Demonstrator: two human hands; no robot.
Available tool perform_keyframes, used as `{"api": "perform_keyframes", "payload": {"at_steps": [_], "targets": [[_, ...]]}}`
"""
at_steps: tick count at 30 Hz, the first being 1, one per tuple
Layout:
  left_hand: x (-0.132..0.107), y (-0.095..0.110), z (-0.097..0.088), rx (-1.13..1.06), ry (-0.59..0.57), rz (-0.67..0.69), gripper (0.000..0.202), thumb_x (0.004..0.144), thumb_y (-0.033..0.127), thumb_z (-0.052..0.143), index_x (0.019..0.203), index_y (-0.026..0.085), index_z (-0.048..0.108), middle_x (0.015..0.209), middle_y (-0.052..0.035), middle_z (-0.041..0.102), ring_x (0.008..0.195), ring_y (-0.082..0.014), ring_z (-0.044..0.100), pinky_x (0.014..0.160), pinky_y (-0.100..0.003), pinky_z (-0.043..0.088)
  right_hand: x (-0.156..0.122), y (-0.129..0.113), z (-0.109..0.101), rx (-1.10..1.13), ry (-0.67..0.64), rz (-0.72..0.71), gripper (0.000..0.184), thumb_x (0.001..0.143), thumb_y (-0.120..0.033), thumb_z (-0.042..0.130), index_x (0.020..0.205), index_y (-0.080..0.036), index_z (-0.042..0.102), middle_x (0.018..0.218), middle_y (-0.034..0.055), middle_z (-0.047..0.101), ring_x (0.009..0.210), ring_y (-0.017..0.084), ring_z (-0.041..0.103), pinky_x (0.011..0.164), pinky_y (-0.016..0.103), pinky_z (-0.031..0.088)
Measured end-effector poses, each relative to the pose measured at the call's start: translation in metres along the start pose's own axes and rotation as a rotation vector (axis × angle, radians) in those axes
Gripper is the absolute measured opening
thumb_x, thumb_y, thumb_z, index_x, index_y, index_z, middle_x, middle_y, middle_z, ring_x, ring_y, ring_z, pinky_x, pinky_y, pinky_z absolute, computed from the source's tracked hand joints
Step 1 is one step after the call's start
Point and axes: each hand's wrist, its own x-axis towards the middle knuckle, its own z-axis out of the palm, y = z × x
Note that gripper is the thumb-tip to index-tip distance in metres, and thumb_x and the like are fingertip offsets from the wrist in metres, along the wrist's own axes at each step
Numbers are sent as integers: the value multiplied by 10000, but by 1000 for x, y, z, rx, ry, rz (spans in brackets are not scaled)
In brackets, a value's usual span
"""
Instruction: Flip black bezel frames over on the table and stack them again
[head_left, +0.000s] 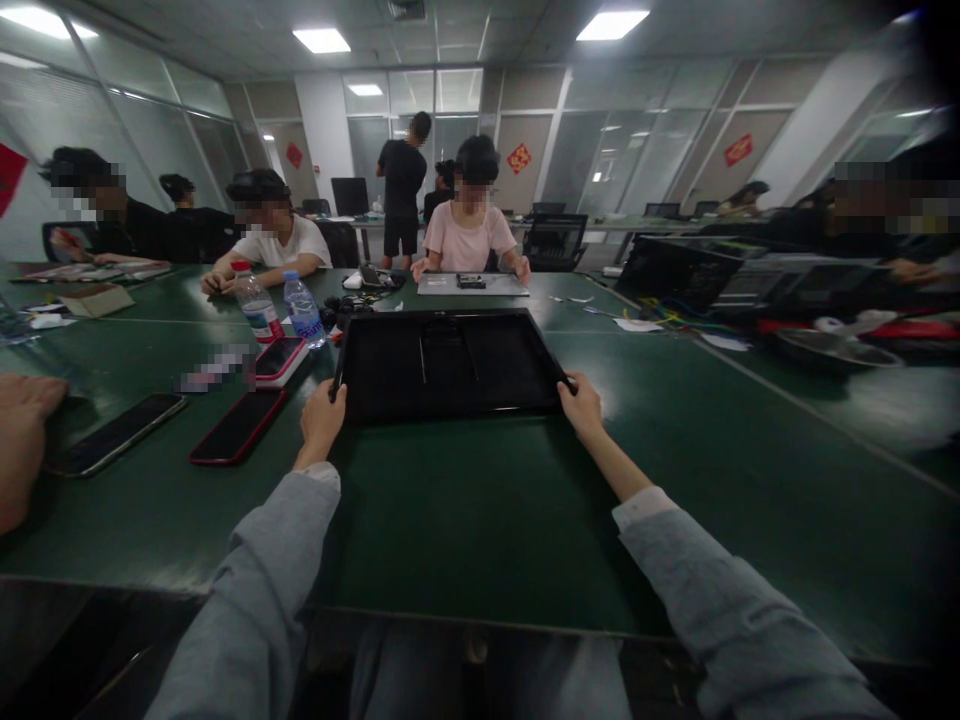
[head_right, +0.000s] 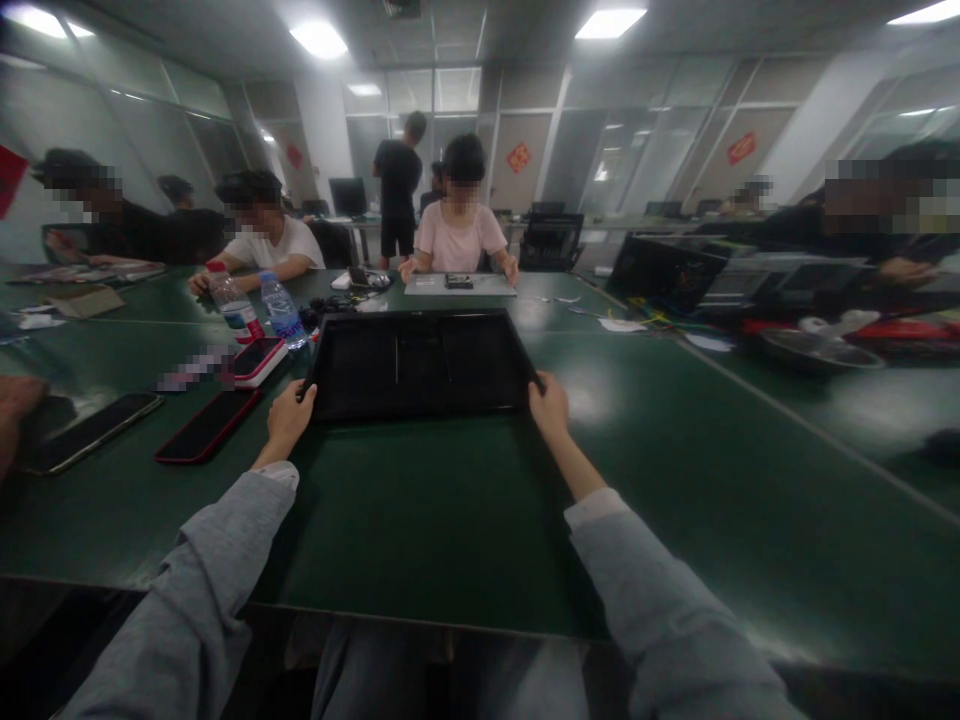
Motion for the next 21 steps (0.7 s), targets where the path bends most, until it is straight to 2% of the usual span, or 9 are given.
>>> {"api": "perform_keyframes", "payload": {"at_steps": [12, 21], "targets": [[2, -5, 4, 72, 5, 28, 464, 969, 463, 470, 1308, 191, 634, 1234, -165, 703, 1141, -336, 654, 960, -460, 501, 1, 2, 5, -38, -1, -38, 419, 812, -314, 474, 1161, -147, 634, 1072, 167, 695, 1006, 304, 638, 937, 489, 494], [6, -7, 7, 108, -22, 47, 472, 971, 468, 475, 1329, 187, 600, 1224, -177, 704, 1158, -327, 656, 967, -445, 497, 3, 6, 7, -48, 18, -59, 402, 838, -324, 450, 1160, -153, 620, 1048, 167, 685, 997, 309, 623, 926, 492, 490]]}}
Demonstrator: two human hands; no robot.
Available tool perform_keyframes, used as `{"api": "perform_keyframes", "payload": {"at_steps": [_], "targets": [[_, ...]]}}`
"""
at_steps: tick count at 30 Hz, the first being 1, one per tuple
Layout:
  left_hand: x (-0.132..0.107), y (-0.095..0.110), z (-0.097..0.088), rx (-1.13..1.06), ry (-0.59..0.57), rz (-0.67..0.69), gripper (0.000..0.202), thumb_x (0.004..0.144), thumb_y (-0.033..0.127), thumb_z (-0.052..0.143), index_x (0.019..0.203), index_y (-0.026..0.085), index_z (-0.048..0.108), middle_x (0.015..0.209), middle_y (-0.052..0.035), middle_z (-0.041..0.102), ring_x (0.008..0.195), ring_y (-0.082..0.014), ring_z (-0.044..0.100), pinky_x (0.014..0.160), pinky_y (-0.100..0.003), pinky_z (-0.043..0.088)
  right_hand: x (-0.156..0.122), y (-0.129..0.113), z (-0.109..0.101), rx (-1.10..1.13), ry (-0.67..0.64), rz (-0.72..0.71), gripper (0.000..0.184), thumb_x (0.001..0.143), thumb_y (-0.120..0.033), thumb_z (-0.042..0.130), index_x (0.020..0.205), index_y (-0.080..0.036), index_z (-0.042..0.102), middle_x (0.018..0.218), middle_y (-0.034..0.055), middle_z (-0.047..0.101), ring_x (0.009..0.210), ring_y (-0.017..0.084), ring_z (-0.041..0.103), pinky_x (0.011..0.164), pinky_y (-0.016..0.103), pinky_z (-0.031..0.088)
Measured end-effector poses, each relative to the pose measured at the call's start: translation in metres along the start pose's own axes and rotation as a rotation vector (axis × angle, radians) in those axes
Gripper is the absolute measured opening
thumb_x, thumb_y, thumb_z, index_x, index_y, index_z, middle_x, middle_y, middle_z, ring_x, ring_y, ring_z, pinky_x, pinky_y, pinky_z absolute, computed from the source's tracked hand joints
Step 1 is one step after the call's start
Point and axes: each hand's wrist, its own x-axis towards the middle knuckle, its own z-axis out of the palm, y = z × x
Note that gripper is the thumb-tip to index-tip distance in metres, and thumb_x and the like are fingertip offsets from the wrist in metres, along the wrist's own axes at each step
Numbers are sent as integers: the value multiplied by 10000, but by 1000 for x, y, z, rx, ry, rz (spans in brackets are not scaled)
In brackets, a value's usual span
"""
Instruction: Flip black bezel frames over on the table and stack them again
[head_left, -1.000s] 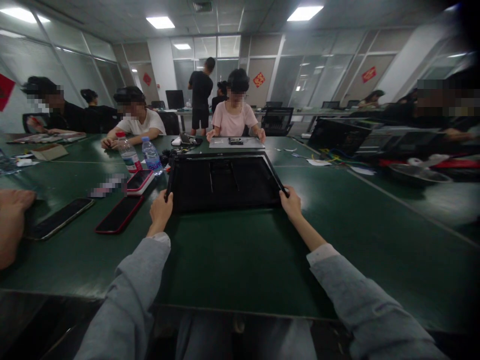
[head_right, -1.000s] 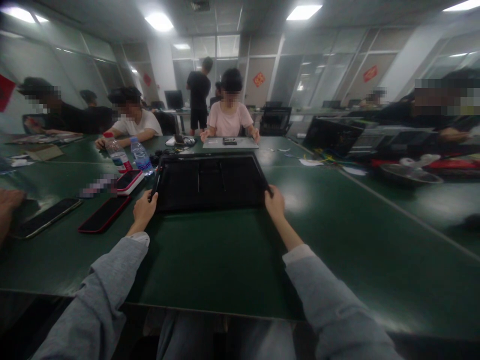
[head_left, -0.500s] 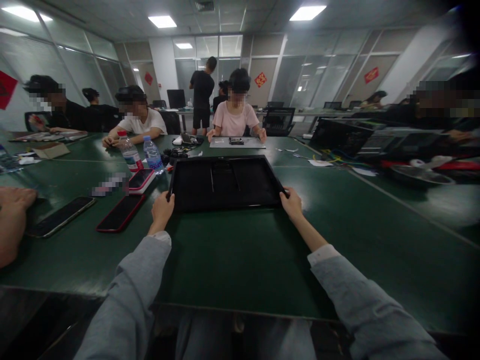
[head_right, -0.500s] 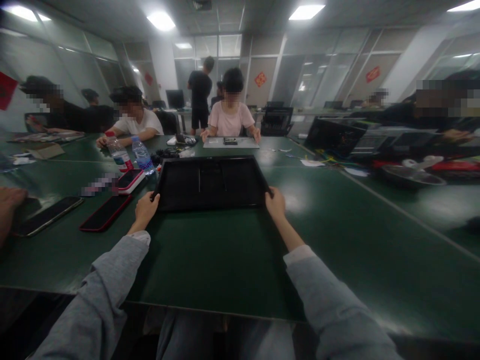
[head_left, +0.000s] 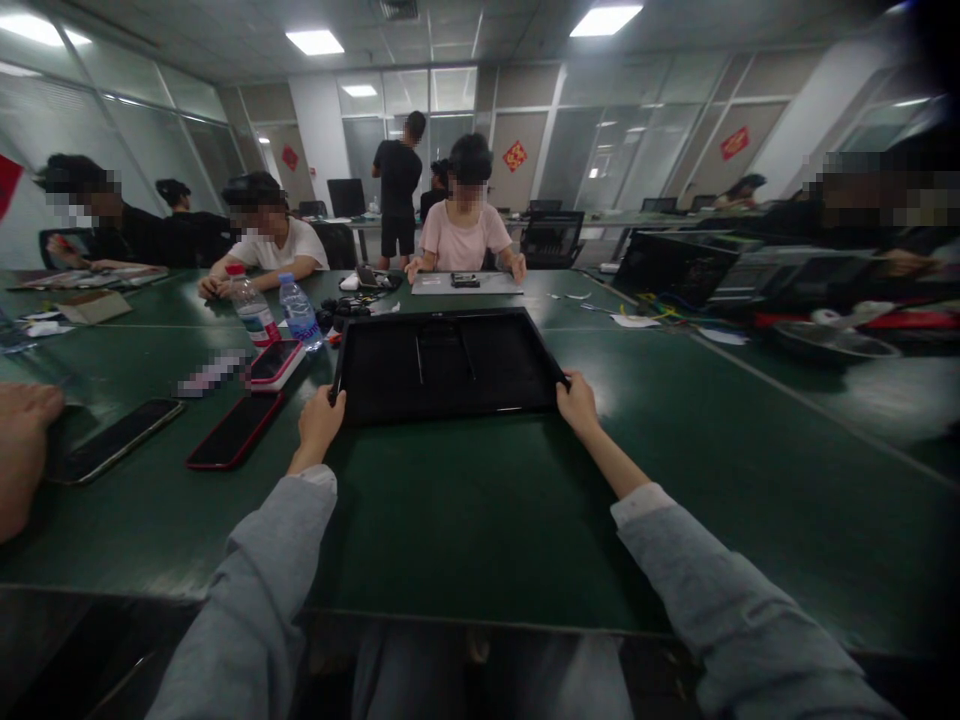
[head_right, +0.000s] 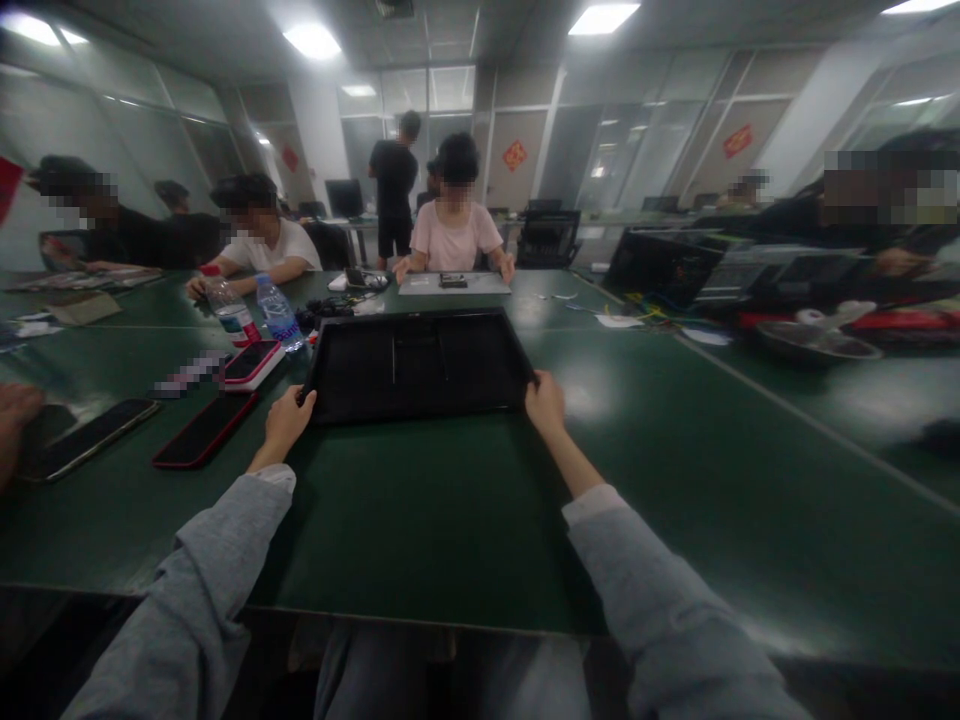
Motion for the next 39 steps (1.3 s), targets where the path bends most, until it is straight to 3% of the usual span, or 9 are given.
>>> {"api": "perform_keyframes", "payload": {"at_steps": [16, 39], "targets": [[-1, 2, -2, -10, -32, -7, 504, 977, 477, 452, 1364, 175, 564, 1248, -191, 692, 1183, -344, 644, 970, -460, 490, 0, 1, -2, -29, -40, 5, 432, 839, -273, 426, 1201, -116, 602, 1099, 194, 670, 1013, 315, 624, 948, 488, 487], [-1, 1, -2, 2, -14, -20, 514, 973, 528, 416, 1311, 181, 589, 1186, -187, 706, 1120, -357, 657, 936, -478, 490, 0, 2, -3, 58, -23, 12, 365, 789, -222, 467, 1121, -152, 601, 1046, 157, 667, 1039, 302, 614, 979, 496, 474]]}}
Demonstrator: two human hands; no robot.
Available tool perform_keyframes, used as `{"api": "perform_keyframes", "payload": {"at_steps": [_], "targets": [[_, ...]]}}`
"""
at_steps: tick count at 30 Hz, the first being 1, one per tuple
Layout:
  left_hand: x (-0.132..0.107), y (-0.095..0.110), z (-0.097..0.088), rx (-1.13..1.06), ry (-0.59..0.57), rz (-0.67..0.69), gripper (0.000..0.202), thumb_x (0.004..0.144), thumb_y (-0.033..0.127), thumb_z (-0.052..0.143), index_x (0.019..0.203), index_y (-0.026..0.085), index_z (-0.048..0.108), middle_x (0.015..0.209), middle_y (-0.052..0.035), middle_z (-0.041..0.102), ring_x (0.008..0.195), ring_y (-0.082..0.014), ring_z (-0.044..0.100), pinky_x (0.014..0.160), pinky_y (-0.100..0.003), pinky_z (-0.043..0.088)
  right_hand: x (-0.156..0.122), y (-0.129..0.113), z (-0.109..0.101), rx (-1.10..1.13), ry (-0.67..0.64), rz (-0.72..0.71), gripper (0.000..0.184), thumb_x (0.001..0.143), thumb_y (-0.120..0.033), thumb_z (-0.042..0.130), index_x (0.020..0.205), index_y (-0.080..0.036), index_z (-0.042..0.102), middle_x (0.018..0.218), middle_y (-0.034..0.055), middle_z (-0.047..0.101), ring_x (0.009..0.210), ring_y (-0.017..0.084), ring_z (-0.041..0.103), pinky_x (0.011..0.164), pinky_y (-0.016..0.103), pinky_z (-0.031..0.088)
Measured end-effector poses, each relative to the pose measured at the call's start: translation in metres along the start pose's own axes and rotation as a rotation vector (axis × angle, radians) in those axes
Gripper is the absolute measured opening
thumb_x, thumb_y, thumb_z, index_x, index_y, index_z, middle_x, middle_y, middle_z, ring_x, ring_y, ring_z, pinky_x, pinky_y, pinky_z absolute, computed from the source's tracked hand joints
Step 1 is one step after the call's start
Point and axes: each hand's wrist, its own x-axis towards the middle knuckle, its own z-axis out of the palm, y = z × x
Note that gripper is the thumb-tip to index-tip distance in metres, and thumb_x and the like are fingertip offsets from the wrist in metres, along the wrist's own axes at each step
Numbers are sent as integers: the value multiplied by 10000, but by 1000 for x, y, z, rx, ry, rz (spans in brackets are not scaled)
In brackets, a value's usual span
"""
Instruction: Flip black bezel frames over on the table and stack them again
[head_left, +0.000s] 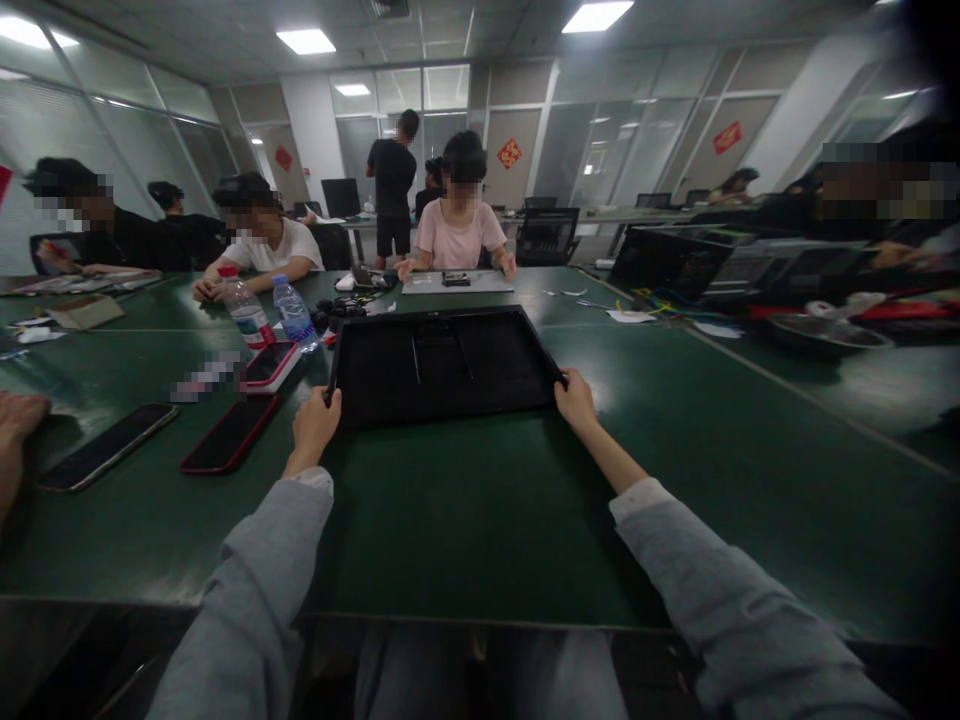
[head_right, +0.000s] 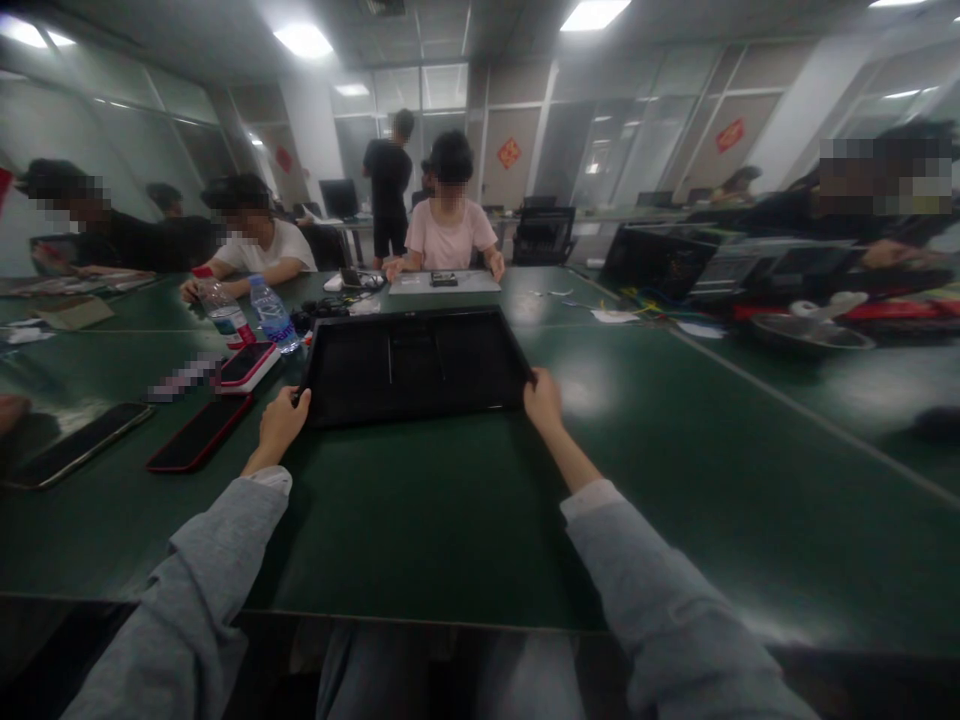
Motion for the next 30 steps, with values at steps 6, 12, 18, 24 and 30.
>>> {"api": "perform_keyframes", "payload": {"at_steps": [6, 12, 18, 24, 30], "targets": [[-6, -4, -7, -17, 17, -19, 506, 936, 572, 472, 1225, 186, 626, 1141, -171, 718, 1095, -357, 661, 921, -474, 494, -3, -11, -9, 13, -7, 98, 345, 747, -189, 481, 1069, -158, 599, 1066, 164, 668, 1069, 305, 611, 1001, 501, 463], [-10, -10, -7, 10, 96, 34, 461, 961, 516, 445, 1193, 192, 676, 1107, -154, 728, 1074, -333, 665, 918, -458, 504, -17, -23, -21, 11, -71, 129, 343, 764, -209, 491, 1089, -145, 577, 1089, 179, 657, 1081, 301, 620, 994, 477, 479], [-2, -20, 2, 17, 199, 76, 454, 958, 353, 460, 1313, 123, 626, 1273, -209, 638, 1185, -336, 602, 998, -471, 476, -40, -29, -24, 7, -151, 99, 386, 752, -312, 581, 1114, -179, 561, 1016, 138, 684, 1007, 305, 649, 960, 501, 505], [3, -24, 9, 0, 240, 123, 493, 950, 306, 483, 1367, 54, 556, 1311, -237, 596, 1247, -344, 548, 1053, -473, 440, -21, -32, -4, 165, -134, 34, 458, 704, -309, 588, 1147, -191, 592, 1129, 127, 686, 1104, 297, 633, 1035, 516, 482], [0, -22, 9, 0, 202, 167, 510, 969, 322, 452, 1398, 54, 515, 1348, -237, 578, 1280, -333, 529, 1073, -462, 423, 3, -24, 3, 371, -170, 136, 522, 701, -330, 646, 1201, -180, 634, 1032, 94, 726, 951, 270, 689, 879, 484, 572]]}}
